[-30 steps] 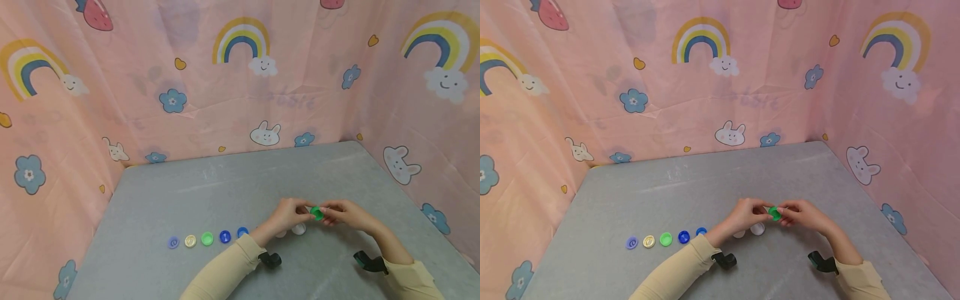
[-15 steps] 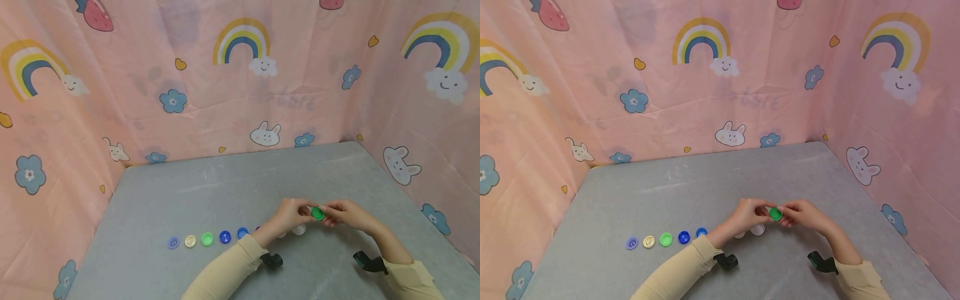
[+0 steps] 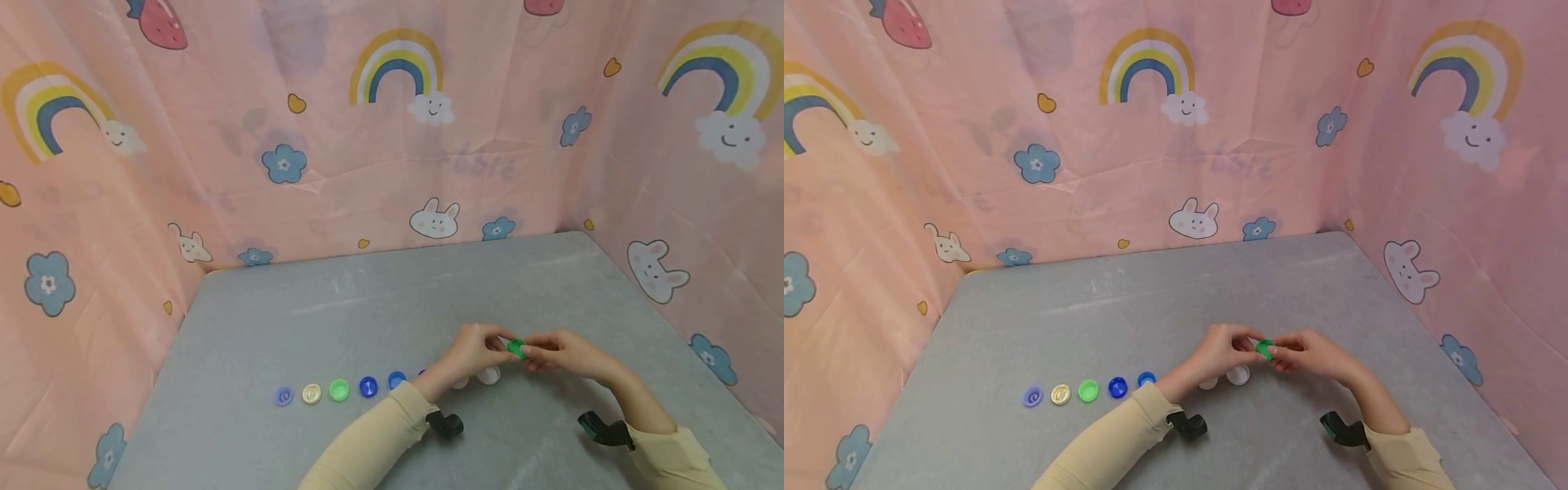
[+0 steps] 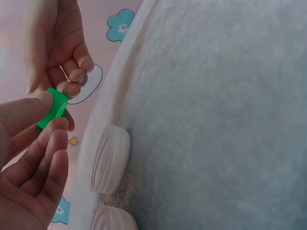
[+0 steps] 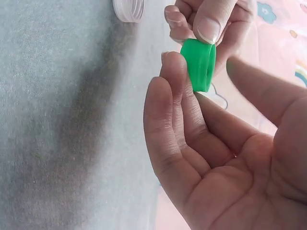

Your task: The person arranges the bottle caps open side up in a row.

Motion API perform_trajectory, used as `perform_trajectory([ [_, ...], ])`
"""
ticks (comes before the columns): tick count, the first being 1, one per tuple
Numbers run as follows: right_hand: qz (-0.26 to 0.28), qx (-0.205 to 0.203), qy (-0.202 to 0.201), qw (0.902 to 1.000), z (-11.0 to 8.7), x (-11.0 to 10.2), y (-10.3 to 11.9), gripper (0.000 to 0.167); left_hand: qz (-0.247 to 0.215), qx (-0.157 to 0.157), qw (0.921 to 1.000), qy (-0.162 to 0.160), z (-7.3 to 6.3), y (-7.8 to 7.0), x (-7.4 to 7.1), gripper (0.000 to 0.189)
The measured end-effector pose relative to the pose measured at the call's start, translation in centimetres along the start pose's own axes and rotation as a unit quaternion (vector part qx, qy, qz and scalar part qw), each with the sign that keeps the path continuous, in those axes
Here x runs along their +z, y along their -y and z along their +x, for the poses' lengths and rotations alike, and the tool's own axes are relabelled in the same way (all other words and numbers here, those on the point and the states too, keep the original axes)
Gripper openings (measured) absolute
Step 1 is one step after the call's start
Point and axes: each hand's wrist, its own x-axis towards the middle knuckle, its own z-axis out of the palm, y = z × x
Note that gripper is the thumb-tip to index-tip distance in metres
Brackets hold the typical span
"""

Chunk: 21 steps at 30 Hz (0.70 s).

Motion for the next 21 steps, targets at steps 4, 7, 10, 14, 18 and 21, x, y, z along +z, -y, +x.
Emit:
perform_trajectory([
  [4,-0.012,0.003,0.001,0.9999,0.03,0.09,-0.11,0.044,-0.019,-0.01,0.9998,0.003,0.08,0.38,-0.09,0.024],
  [7,-0.016,0.006,-0.01,0.9998,0.07,0.2,-0.17,0.045,-0.024,-0.013,0.9996,0.006,0.13,0.55,-0.11,0.025],
  [10,-0.025,0.001,-0.018,0.9995,0.21,0.25,-0.18,0.042,-0.025,-0.016,0.9995,0.009,0.21,0.64,-0.1,0.025],
  [14,-0.037,0.0,-0.023,0.999,0.39,0.25,-0.2,0.043,-0.011,-0.024,0.9995,0.017,0.39,0.66,-0.09,0.025],
  [18,-0.053,-0.003,-0.025,0.9983,0.53,0.25,-0.42,0.044,0.02,-0.029,0.9989,0.032,0.71,0.64,-0.12,0.026],
  [21,-0.066,-0.01,-0.026,0.9974,0.64,0.24,-0.71,0.04,0.035,-0.028,0.9978,0.048,0.99,0.64,-0.11,0.026],
])
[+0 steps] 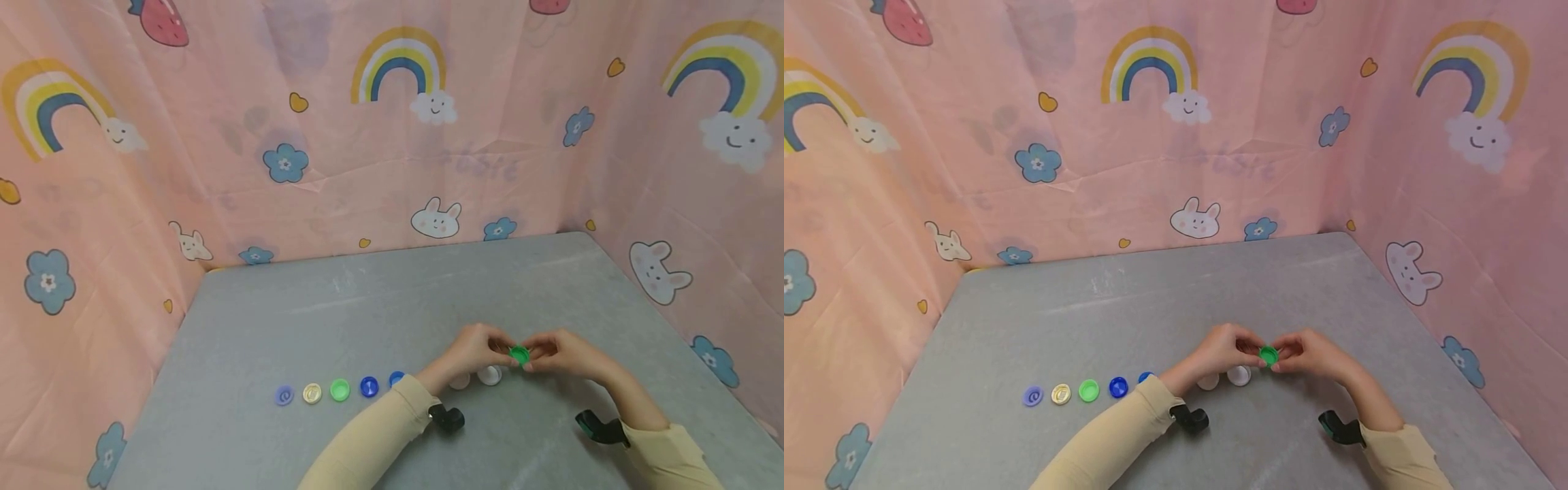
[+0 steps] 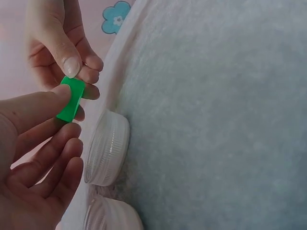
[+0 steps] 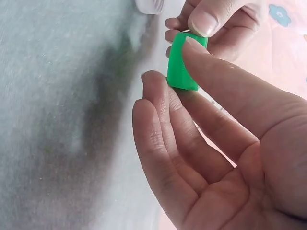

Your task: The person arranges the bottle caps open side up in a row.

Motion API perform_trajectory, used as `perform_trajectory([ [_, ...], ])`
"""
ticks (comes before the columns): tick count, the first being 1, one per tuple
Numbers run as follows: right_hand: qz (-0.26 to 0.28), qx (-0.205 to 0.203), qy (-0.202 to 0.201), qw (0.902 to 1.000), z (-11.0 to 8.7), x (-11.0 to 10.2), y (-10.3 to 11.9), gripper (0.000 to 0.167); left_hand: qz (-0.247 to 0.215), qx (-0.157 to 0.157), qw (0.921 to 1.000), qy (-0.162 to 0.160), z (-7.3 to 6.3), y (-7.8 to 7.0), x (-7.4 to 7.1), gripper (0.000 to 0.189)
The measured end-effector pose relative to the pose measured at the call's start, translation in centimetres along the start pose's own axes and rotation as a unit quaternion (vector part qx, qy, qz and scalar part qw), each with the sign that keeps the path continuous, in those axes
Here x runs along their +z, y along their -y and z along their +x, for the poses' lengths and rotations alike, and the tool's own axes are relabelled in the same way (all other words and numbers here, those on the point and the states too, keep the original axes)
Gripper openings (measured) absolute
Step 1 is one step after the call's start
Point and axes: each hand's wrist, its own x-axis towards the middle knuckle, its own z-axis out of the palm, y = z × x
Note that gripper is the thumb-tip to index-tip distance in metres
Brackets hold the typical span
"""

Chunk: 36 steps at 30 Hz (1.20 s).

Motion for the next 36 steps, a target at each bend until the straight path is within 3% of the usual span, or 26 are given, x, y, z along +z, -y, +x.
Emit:
perform_trajectory([
  [10,-0.013,-0.007,0.015,0.9998,0.2,0.2,-0.8,0.039,0.046,-0.006,0.9982,0.04,0.5,0.2,0.7,0.02],
  [26,-0.01,0.005,0.037,0.9993,0.5,-0.1,-1.3,0.039,0.069,0.009,0.9963,0.05,0.3,0.2,0.8,0.02],
  [32,0.001,0.012,0.047,0.9988,0.6,-0.2,-1.5,0.04,0.059,-0.002,0.9969,0.052,0.4,0.3,0.9,0.023],
  [36,-0.008,0.012,0.045,0.9989,0.6,-0.4,-1.3,0.04,0.021,-0.012,0.9987,0.045,0.2,0.5,0.5,0.028],
])
